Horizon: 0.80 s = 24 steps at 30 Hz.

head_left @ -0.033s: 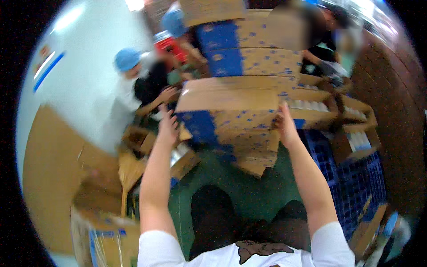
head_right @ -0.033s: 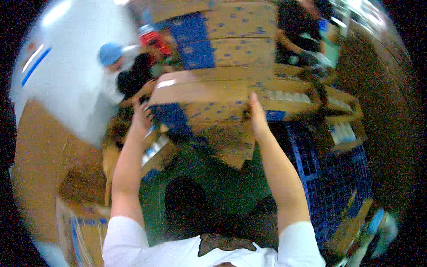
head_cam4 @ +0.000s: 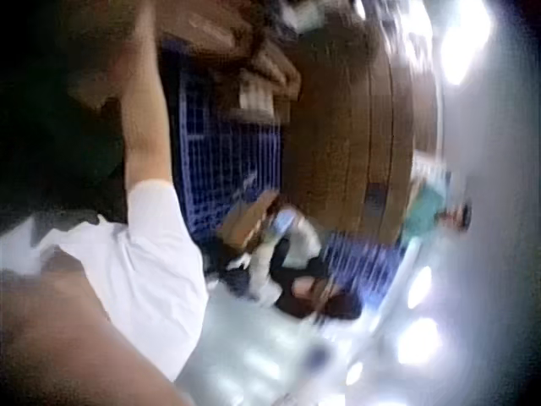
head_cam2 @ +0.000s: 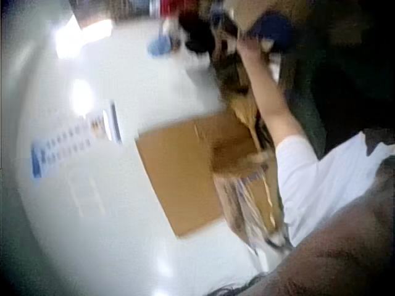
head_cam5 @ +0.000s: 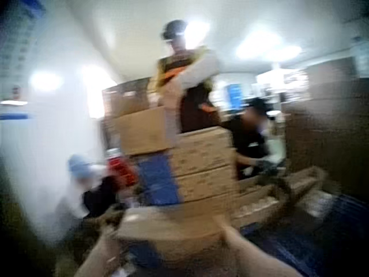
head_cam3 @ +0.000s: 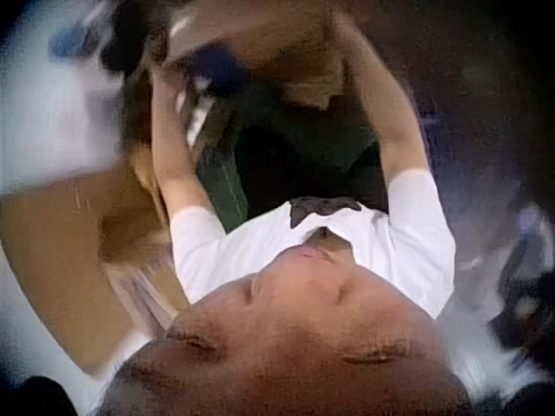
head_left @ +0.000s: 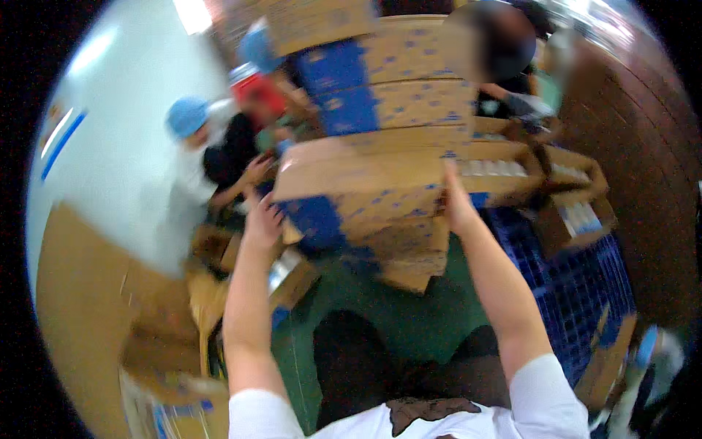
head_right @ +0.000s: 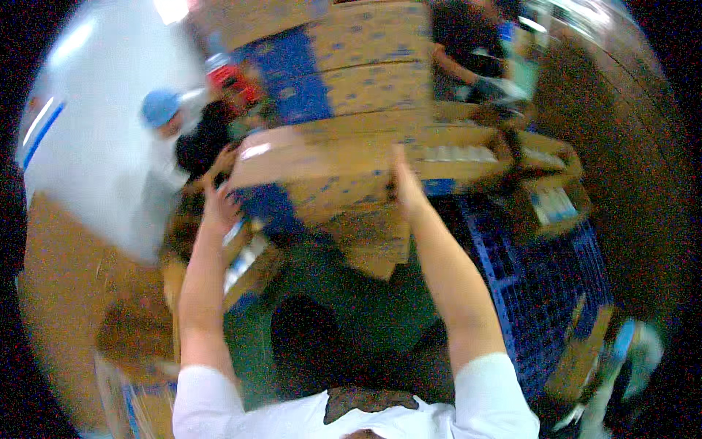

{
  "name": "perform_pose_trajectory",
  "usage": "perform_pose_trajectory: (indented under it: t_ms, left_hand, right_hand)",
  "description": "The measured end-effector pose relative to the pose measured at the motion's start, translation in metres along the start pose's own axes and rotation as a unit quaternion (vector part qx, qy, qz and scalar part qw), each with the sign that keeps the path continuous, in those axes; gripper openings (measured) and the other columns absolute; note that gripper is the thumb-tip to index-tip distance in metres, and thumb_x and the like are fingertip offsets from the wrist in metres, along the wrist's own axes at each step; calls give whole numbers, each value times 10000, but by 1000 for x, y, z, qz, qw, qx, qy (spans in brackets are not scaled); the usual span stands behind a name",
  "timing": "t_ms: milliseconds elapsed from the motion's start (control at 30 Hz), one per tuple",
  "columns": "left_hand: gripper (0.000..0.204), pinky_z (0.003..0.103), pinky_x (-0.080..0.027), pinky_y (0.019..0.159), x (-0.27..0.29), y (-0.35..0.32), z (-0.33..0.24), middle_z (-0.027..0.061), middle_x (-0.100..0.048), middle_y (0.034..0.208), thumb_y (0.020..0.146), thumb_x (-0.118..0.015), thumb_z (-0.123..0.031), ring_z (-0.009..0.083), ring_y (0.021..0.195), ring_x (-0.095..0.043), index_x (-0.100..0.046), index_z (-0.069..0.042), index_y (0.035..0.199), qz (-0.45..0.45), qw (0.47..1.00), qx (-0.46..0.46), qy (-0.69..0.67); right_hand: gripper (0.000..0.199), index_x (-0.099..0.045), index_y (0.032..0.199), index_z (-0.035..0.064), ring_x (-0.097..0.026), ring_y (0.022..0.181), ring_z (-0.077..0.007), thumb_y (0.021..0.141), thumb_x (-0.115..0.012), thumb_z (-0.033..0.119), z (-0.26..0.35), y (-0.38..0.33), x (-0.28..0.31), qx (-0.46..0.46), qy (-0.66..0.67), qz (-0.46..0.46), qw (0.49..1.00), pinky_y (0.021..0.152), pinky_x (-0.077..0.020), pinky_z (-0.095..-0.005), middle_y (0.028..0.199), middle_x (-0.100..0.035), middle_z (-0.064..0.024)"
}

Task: The person packs individual packs of wet wipes into cardboard boxes by hand.

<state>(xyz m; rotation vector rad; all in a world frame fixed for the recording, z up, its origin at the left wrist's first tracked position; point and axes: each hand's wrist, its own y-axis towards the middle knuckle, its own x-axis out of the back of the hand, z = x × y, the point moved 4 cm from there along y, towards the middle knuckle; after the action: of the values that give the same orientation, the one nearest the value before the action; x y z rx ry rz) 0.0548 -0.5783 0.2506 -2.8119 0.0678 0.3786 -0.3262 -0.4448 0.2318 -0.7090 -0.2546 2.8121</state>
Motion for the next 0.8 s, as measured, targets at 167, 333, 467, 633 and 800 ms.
perform_pose_trajectory:
  t_ms: [167, 333, 467, 633, 800]
  left_hand:
    - [747, 422, -288, 1003, -38, -5, 8, 92, -408, 1311, 826, -334, -653, 262, 1194, -371, -353, -102, 1330, 164, 986, -31, 25]
    - [736, 425, -291, 1001, -84, -54, 42, 93, -410, 1308, 830, -333, -642, 264, 1191, -373, -356, -100, 1326, 253, 964, -18, 84]
    - [727, 427, -293, 1000, -97, -116, 73, 95, -412, 1306, 834, -332, -634, 265, 1189, -375, -358, -98, 1324, 338, 936, 18, 100]
    - [715, 429, -296, 998, -166, -108, 103, 96, -414, 1303, 838, -331, -624, 267, 1187, -378, -360, -96, 1320, 410, 900, 75, 127]
    - [704, 432, -298, 996, -171, -122, 122, 98, -416, 1300, 842, -330, -613, 269, 1185, -380, -363, -94, 1317, 423, 890, 92, 146]
  right_hand:
    - [742, -282, 1376, 208, -147, 1333, -294, 784, -418, 634, -6, -23, -6, -15, -138, -4, 990, 1038, -149, -523, 1450, -194, -89]
    - [764, -255, 1381, 190, -139, 1335, -295, 786, -403, 645, -61, -55, -57, 61, -143, 24, 988, 1042, -152, -514, 1453, -177, -94]
    - [782, -234, 1386, 176, -132, 1336, -296, 787, -391, 653, -92, -85, -89, 82, -146, -4, 986, 1046, -154, -506, 1455, -164, -98]
    - [805, -207, 1391, 158, -123, 1338, -298, 788, -376, 663, -76, -51, -63, 87, -127, -38, 987, 1051, -157, -497, 1457, -147, -103]
    - [829, -181, 1396, 140, -115, 1340, -299, 789, -361, 674, -83, -61, -64, 96, -122, -29, 987, 1056, -160, -488, 1460, -130, -108]
